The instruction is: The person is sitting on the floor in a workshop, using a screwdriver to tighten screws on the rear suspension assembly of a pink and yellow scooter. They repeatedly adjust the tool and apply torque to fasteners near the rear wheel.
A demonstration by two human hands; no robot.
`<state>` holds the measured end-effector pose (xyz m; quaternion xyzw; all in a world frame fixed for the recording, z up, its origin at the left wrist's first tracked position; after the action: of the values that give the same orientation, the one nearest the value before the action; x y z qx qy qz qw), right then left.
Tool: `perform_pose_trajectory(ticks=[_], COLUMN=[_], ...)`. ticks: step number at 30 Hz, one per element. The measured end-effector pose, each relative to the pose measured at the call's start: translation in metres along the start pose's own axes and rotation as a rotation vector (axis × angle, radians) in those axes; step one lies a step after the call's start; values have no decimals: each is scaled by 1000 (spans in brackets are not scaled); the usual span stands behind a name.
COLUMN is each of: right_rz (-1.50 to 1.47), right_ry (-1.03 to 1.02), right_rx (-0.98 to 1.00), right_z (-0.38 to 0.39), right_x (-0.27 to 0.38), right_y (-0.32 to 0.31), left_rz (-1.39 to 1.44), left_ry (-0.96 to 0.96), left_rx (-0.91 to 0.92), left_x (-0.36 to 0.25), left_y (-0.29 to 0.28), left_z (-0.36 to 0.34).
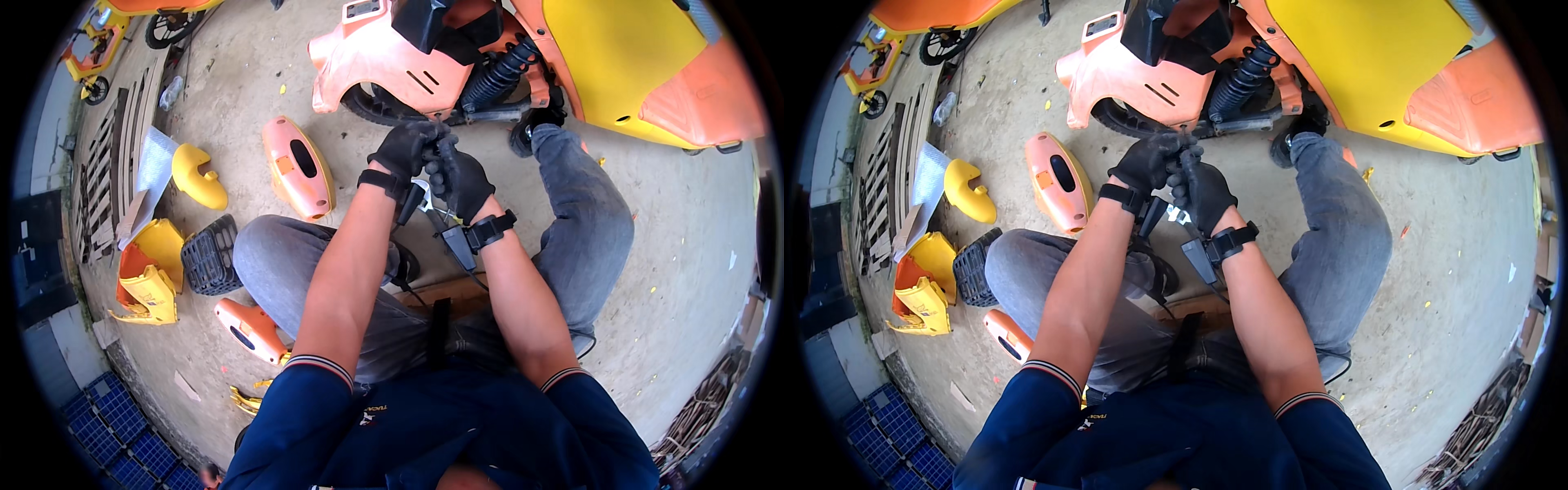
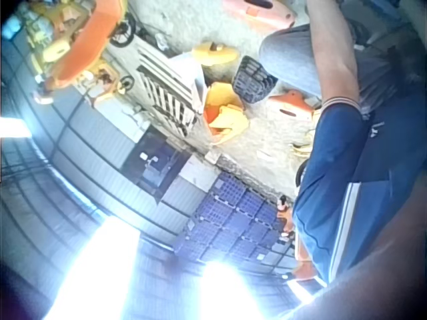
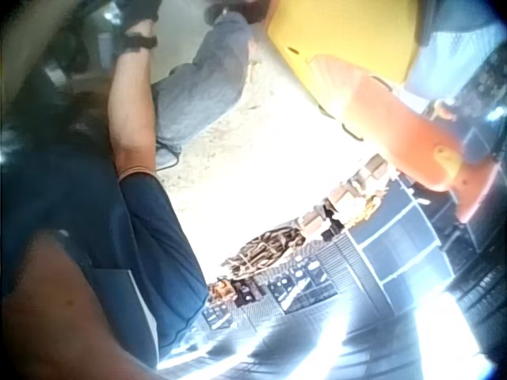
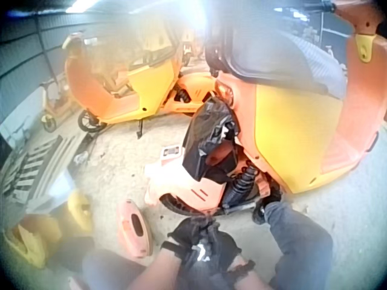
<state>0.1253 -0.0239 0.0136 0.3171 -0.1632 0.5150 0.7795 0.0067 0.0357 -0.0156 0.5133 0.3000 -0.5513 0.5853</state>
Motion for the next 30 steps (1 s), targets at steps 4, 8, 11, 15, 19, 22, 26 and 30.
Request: perform_pose_trajectory(ticks=[4, 8, 11, 15, 19, 22, 26, 30], right_rz=[369, 376, 38, 40, 476, 617, 182, -19], right_ry=[-231, -258, -80, -61, -307, -422, -150, -78], right_rx=[-181, -176, -13, 9, -207, -253, -104, 3], right_z=[8, 5, 3, 2, 4, 15, 7, 1], right_x=[12, 10, 1, -2, 10, 22, 8, 0], right_y=[3, 1, 3, 3, 1, 6, 2, -1], left_rz=[-116, 368, 361, -76, -53, -109, 446, 213], left_ry=[201, -192, -245, 37, 134, 175, -229, -119], left_rx=[-58, -93, -23, -59, -78, -104, 14, 64], left_x=[6, 11, -3, -14, 6, 5, 9, 4], left_y=[0, 2, 5, 4, -2, -2, 2, 3], left_z=[3, 1, 6, 10, 1, 1, -2, 5])
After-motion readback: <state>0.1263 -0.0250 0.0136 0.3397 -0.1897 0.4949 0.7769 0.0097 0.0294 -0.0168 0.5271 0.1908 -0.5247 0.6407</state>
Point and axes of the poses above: each hand's wrist, its own z-axis away from the middle knuckle, its own y-axis out of the palm, x = y × z, the point moved 4 cm from there along -z, towards the middle knuckle, and after that the axes turned 13 degrees about -x, right-handed, at the moved point
